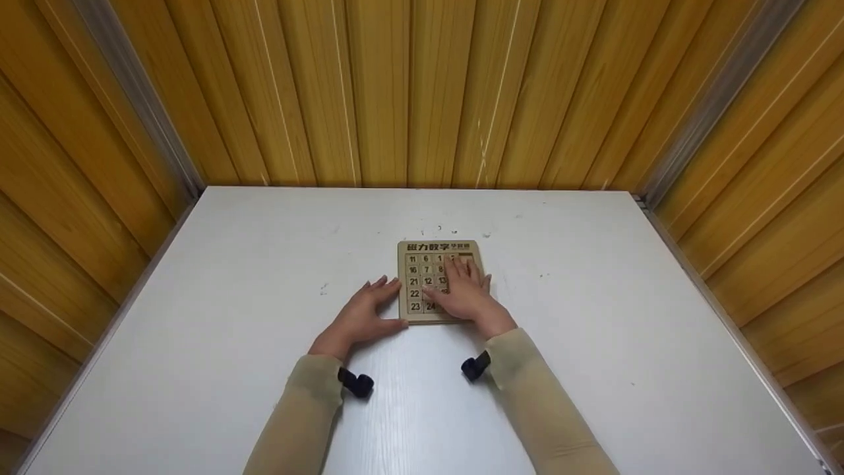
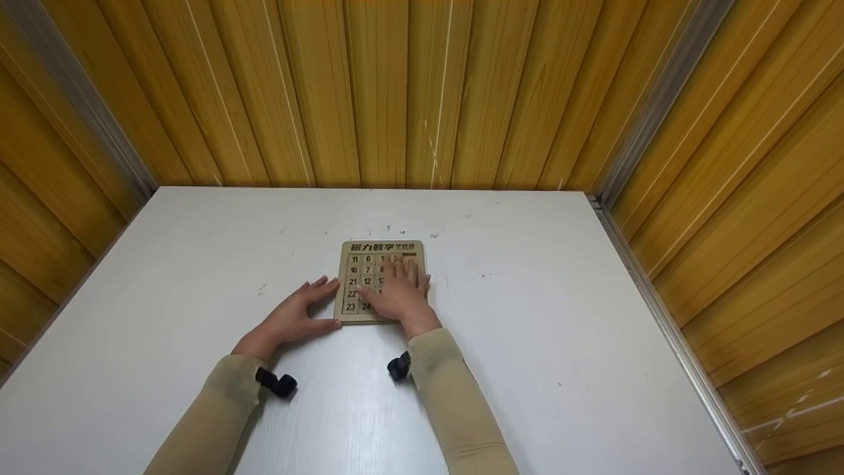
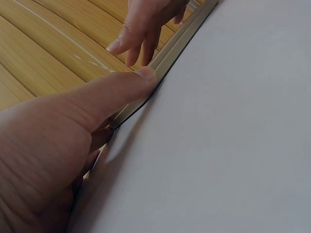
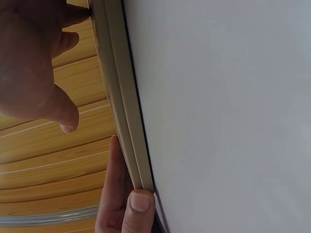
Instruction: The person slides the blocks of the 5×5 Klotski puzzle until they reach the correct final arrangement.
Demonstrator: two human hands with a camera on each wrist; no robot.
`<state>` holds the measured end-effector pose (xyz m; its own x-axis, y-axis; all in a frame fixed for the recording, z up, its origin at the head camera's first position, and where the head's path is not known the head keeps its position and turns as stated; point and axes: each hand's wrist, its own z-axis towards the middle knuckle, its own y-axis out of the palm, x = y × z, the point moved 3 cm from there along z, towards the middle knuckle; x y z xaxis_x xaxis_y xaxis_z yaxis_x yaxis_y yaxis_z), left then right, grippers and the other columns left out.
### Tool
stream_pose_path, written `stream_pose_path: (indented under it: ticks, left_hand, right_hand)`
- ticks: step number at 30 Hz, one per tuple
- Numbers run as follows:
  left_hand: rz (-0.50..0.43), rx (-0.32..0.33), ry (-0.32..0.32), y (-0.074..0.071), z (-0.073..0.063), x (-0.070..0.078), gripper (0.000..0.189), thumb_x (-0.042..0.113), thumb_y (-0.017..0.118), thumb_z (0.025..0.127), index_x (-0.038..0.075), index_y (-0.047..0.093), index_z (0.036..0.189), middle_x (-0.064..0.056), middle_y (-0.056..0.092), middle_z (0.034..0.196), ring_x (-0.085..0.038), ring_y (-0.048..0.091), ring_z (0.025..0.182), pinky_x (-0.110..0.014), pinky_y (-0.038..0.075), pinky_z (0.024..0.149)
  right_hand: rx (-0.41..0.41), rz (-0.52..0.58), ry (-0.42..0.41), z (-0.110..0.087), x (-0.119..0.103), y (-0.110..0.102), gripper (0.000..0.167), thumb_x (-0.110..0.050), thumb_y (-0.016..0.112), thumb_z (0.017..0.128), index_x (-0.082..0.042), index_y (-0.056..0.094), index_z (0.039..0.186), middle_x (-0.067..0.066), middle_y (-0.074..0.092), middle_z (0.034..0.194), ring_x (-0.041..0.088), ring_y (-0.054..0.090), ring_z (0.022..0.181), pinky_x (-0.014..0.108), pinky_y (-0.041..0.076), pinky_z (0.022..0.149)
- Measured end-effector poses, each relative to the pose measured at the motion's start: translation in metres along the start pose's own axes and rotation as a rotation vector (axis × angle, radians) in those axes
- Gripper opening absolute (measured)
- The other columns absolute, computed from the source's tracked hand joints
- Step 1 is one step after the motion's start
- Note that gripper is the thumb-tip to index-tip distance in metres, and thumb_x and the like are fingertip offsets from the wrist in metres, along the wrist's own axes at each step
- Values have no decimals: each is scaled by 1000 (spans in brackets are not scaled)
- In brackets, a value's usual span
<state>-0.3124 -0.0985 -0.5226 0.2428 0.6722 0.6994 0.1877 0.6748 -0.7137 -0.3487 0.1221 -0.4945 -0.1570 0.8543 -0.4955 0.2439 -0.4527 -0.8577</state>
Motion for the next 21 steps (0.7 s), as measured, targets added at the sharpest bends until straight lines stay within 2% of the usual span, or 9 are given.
stream_pose_path:
  ticks: [5, 12, 19, 21]
  left_hand:
    - [-2, 1, -5, 0, -1, 0, 86, 39, 85, 83, 19, 45, 156, -8, 37, 166, -43, 23, 157, -57, 19, 131]
    - [9, -6, 10, -2, -1, -1, 86, 40, 84, 84, 19, 43, 157, -6, 37, 167, -38, 24, 158, -55, 17, 132]
    - [19, -5, 18, -2, -1, 0, 88, 39, 84, 83, 17, 42, 157, -5, 39, 165, -37, 25, 158, -55, 17, 132]
    - [11, -7, 3, -1, -1, 1, 88, 40, 85, 83, 19, 43, 157, -3, 39, 166, -37, 24, 159, -55, 17, 132]
  right_hand:
    - [-35, 1, 3, -5, 1, -13, 93, -63, 51, 99, -12, 11, 167, 16, 10, 174, 42, -6, 161, 75, -7, 124]
    - [-124, -23, 40, -21, 2, -36, 92, -61, 53, 99, -11, 14, 166, 18, 13, 173, 45, -1, 160, 77, -8, 122]
    - [-151, -6, 85, -28, 4, -37, 93, -61, 57, 97, -11, 19, 165, 19, 24, 171, 43, 4, 161, 74, -11, 123]
    - [-145, -5, 88, -27, 5, -35, 92, -61, 58, 97, -11, 20, 165, 19, 24, 171, 43, 3, 161, 74, -11, 123]
